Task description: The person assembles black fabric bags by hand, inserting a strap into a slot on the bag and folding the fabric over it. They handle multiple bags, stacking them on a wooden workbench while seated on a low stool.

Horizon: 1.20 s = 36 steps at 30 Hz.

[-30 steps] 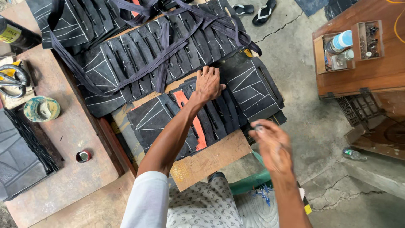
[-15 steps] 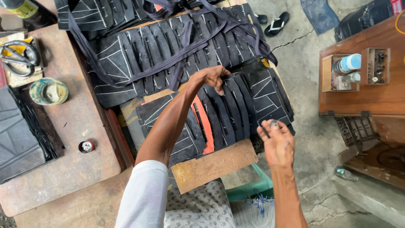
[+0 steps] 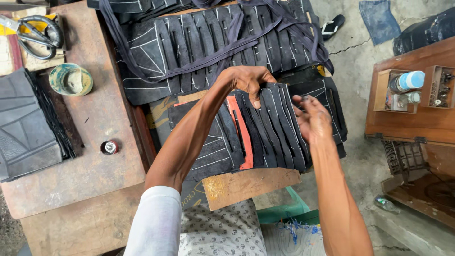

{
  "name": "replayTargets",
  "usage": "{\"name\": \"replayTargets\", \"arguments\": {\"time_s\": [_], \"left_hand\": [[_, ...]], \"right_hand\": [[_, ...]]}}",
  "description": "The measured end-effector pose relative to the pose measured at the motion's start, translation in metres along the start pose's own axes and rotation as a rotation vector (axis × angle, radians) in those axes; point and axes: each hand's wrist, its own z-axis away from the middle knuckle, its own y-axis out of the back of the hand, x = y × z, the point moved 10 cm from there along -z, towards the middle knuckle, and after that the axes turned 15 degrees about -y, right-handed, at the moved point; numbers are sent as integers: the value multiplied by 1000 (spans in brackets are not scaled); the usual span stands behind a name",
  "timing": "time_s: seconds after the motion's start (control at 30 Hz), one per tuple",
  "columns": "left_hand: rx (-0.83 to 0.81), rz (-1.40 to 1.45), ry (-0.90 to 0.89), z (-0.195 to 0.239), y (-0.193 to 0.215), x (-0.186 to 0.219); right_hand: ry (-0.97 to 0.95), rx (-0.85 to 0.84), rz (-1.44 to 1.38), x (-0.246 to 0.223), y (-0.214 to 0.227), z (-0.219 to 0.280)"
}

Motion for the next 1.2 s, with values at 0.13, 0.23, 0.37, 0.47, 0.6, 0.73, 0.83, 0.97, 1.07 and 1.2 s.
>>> {"name": "replayTargets", "arguments": {"time_s": [0.13,0.23,0.37,0.47,0.6,0.73,0.83,0.97,1.07,1.2], "left_hand": [[19,98,-25,4,-2,6],[61,140,-39,10,-7,10],[158,-222,-140,25,-5,38],[532,-666,-170,65,1,65],[1327,-917,-146,193,-48,77],[1467,-999,209,263,-116,42],[1345,-1088,177,260,-112,42],[1172,-1055,196,248,-68,41],[1045,-1048,204,240,-49,29],[1056,-1032,-96,241,-37,14]], "right_hand": [[-52,-95,92,26,-18,-22],[-116,29,202,43,-2,-30],[-89,-102,266,43,-21,-31],[-155,-118,306,48,-47,-17],[-259,-163,175,55,-80,42],[-319,-109,182,53,-102,72],[-302,-86,195,50,-100,68],[-322,-73,171,60,-78,52],[-305,-79,162,59,-72,41],[-260,-79,215,53,-72,40]]}}
